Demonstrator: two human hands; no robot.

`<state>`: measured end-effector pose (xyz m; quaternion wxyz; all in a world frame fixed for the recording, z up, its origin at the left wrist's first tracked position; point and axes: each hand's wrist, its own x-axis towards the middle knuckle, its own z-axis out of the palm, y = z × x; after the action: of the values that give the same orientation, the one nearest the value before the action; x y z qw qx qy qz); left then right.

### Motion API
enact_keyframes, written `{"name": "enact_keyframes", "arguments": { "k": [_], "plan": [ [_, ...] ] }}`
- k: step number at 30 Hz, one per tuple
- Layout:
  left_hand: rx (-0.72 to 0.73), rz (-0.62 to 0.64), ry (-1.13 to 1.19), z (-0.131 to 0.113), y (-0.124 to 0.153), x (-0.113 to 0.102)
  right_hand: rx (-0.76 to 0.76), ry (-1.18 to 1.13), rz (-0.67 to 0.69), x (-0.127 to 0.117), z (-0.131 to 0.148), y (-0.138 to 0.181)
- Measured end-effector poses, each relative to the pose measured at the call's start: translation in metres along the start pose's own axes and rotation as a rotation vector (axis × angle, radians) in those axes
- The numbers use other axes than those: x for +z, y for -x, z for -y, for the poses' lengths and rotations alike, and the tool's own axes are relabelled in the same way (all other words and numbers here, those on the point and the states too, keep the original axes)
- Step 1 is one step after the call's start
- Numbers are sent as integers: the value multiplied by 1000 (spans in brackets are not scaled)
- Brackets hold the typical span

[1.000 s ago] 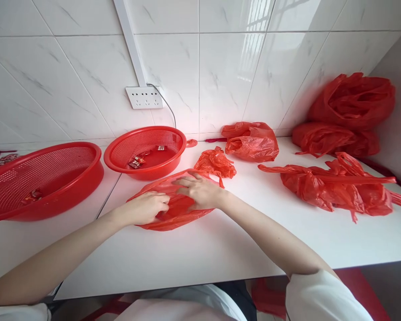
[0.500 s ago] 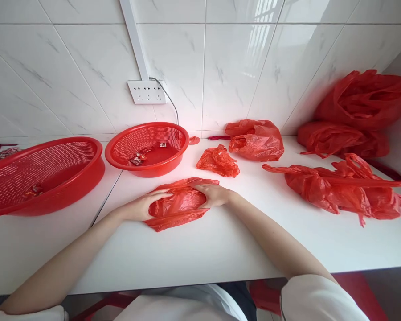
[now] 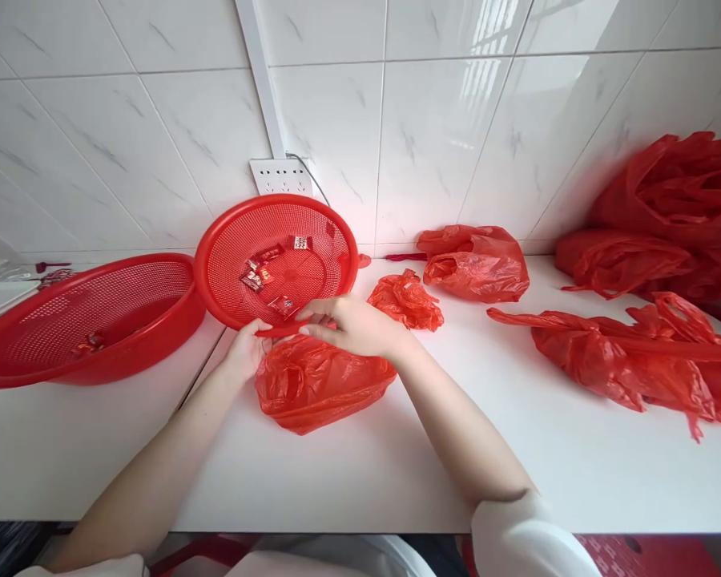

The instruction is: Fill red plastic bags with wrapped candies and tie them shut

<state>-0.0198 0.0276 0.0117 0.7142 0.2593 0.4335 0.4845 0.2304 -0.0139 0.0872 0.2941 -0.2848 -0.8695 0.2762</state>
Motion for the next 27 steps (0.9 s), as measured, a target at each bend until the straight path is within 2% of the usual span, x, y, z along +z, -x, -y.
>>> {"name": "enact_keyframes", "arguments": {
  "k": [4, 8, 10, 13, 15, 20, 24, 27],
  "plan": [
    [7, 19, -27, 9, 11, -1, -17, 128, -32, -1, 0, 8],
    [159, 9, -90, 11, 23, 1, 54, 223, -16, -8, -16, 22],
    [199, 13, -123, 11, 27, 3, 72, 272, -61, -11, -24, 25],
    [144, 35, -135, 13, 33, 7, 73, 383, -178, -11, -34, 23],
    [97, 59, -148, 16, 35, 10, 72, 461, -205, -8, -40, 20],
    [27, 107, -175, 27, 34, 10, 56, 562, -54, 14, -48, 14],
    [-27, 147, -178, 36, 32, 10, 84, 548, 52, 33, -54, 14],
    [-5, 157, -111, 37, 30, 11, 112, 508, 100, 38, -57, 15]
  ]
}}
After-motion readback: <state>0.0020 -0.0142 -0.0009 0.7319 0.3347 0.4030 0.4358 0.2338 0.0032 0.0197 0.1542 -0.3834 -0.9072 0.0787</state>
